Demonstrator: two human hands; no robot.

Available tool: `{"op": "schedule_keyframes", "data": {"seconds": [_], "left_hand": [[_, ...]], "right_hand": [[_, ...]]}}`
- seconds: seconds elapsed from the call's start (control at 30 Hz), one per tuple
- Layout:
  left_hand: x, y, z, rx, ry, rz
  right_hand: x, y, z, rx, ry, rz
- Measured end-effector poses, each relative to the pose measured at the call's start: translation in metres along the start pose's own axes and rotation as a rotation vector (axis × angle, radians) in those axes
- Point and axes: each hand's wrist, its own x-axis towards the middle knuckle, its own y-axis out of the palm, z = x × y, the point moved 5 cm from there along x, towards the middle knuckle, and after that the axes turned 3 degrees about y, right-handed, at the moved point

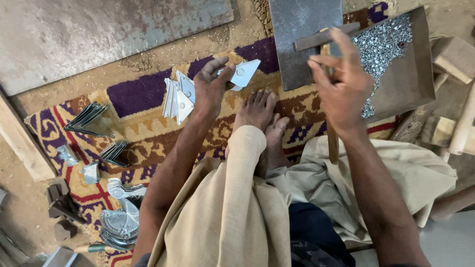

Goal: The person sits on the floor and hammers small fasteners into triangular aluminum pieces placed on a steel plate, working one piece at a time. Finished pieces are set aside on the rug with a stack of completed pieces nearby.

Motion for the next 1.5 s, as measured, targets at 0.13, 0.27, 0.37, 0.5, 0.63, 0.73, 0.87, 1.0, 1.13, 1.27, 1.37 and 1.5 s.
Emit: {"op": "schedule_keyframes", "data": {"seconds": [0.13, 0.27, 0.37, 0.5, 0.63, 0.73, 0.87, 1.0, 1.13, 1.27, 1.37, 1.5], "left_hand": [[-0.010, 0.000, -0.009, -0.126, -0.088, -0.037], [-0.018, 0.009, -0.026, -0.155, 0.044, 0.081], [-0.025, 0.019, -0.031, -0.101, -0.018, 0.109], [-0.029, 0.049, -0.043, 0.006, 0.087, 0.187], [-0.027, 0.075, -0.041, -0.078, 0.068, 0.198], [-0.026, 0.081, -0.036, -0.060, 0.047, 0.192], [-0.022, 0.080, -0.029, -0.048, 0.030, 0.182], [-0.019, 0.082, -0.025, -0.037, 0.026, 0.204], [-0.018, 0.081, -0.024, -0.009, 0.040, 0.215], [-0.015, 0.082, -0.024, 0.013, 0.061, 0.232], [-0.013, 0.085, -0.023, -0.032, 0.081, 0.241], [-0.012, 0.084, -0.022, -0.030, 0.102, 0.237]], "right_hand": [[0.010, 0.022, 0.001, -0.242, 0.035, 0.134], [-0.011, 0.005, 0.009, -0.048, 0.020, 0.125], [-0.037, -0.015, 0.010, -0.191, 0.137, -0.068], [-0.064, -0.016, -0.006, -0.003, 0.637, 0.053], [-0.080, -0.020, -0.005, 0.409, 0.999, 0.110], [-0.076, -0.034, 0.010, 0.387, 0.852, 0.096], [-0.076, -0.037, 0.019, 0.448, 0.819, 0.138], [-0.083, -0.030, 0.020, 0.473, 0.971, 0.177], [-0.083, -0.027, 0.023, 0.480, 0.955, 0.204], [-0.082, -0.030, 0.024, 0.495, 0.991, 0.187], [-0.080, -0.037, 0.031, 0.511, 0.930, 0.195], [-0.076, -0.048, 0.041, 0.411, 0.772, 0.179]]}}
